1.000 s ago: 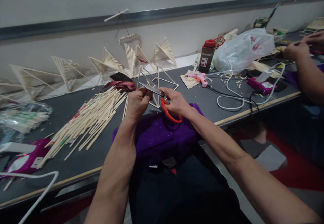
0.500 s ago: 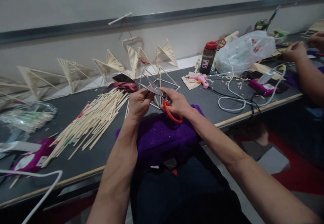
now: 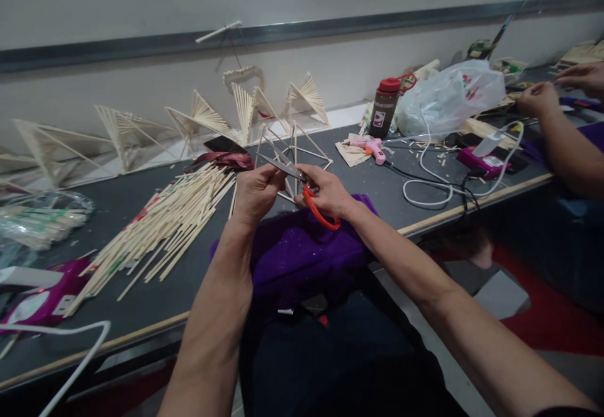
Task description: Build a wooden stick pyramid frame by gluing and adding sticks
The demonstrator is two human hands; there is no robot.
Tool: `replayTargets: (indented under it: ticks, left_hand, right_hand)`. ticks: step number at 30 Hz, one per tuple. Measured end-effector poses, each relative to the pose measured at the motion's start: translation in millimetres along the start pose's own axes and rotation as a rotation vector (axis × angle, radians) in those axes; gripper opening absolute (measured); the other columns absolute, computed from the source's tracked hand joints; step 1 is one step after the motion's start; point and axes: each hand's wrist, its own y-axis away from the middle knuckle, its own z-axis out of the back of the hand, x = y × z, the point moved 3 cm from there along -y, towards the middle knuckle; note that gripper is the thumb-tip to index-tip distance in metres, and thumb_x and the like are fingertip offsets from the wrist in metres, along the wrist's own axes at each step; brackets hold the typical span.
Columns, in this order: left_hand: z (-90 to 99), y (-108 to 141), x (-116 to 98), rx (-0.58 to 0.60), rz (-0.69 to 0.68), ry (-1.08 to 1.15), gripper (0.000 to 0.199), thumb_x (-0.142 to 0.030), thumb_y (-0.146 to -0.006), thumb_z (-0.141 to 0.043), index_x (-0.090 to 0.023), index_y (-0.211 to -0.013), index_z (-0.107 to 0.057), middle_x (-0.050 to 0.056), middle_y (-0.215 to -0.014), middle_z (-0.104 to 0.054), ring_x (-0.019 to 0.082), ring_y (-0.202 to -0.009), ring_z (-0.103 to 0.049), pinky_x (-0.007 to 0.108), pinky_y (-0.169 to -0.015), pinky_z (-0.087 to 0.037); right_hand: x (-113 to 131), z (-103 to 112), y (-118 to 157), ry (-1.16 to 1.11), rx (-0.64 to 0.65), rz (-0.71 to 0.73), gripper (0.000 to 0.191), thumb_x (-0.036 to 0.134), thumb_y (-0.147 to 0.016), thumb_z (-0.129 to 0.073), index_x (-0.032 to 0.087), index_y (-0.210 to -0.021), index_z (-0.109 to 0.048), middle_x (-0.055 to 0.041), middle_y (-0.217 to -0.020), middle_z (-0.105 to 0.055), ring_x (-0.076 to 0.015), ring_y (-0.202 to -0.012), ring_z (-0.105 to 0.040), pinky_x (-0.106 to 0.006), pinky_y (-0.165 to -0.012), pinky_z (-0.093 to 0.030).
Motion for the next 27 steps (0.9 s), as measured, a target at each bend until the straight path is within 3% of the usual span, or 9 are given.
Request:
replayTargets:
  ticks: [4, 12, 18, 23, 27]
  left_hand:
    - [-1.3, -0.2, 5.7, -0.003, 0.013, -0.016, 0.031, -0.028, -0.086, -0.059, -0.018, -0.057, -0.064, -0.001, -0.055, -0.064, 0.01, -0.05, -0.055, 0.023, -0.055, -0.04]
    - [-3.4, -0.1, 11.6, -0.014, 0.017, -0.088, 0.027, -0.028, -0.083, -0.058, -0.018, -0.059, -0.065, 0.0, -0.054, -0.065, 0.011, -0.05, -0.057, 0.022, -0.056, -0.041]
    - [-0.8, 0.0, 6.1, -0.058, 0.032, 0.068, 0.022, -0.035, -0.089, -0.061, -0.017, -0.087, -0.074, -0.002, -0.057, -0.063, 0.009, -0.049, -0.053, 0.02, -0.053, -0.04]
    - [-0.9, 0.2, 3.7, -0.088, 0.028, 0.109, 0.021, -0.034, -0.088, -0.064, -0.018, -0.086, -0.076, -0.001, -0.059, -0.065, 0.009, -0.052, -0.056, 0.02, -0.056, -0.042]
    - [2.8, -0.6, 8.0, -0.212, 0.139, 0.303, 0.02, -0.036, -0.087, -0.067, -0.018, -0.088, -0.077, -0.001, -0.057, -0.061, 0.007, -0.048, -0.05, 0.018, -0.048, -0.038]
  right_hand:
    - [1.4, -0.4, -0.4, 0.049, -0.03, -0.002, 0.055, 0.023, -0.078, -0.061, 0.017, -0.133, -0.058, -0.0065, -0.109, -0.068, -0.0185, -0.086, -0.059, -0.034, -0.085, -0.049]
    - [2.0, -1.5, -1.3, 0.111, -0.071, -0.01, 0.048, 0.024, -0.078, -0.061, 0.015, -0.126, -0.063, -0.0071, -0.102, -0.069, -0.0183, -0.083, -0.058, -0.03, -0.082, -0.046]
    - [-6.1, -0.1, -1.8, -0.001, -0.165, -0.076, 0.037, 0.025, -0.079, -0.058, 0.015, -0.114, -0.069, 0.0009, -0.08, -0.067, -0.011, -0.065, -0.054, -0.022, -0.069, -0.043]
    - [-13.3, 12.2, -3.1, -0.098, -0.404, -0.135, 0.045, 0.03, -0.078, -0.057, 0.015, -0.121, -0.064, 0.0009, -0.085, -0.067, -0.0113, -0.067, -0.056, -0.024, -0.072, -0.047]
    - [-12.2, 19.6, -1.8, -0.079, -0.456, -0.146, 0.052, 0.037, -0.08, -0.061, 0.018, -0.128, -0.058, -0.0041, -0.104, -0.072, -0.0158, -0.077, -0.062, -0.031, -0.08, -0.051]
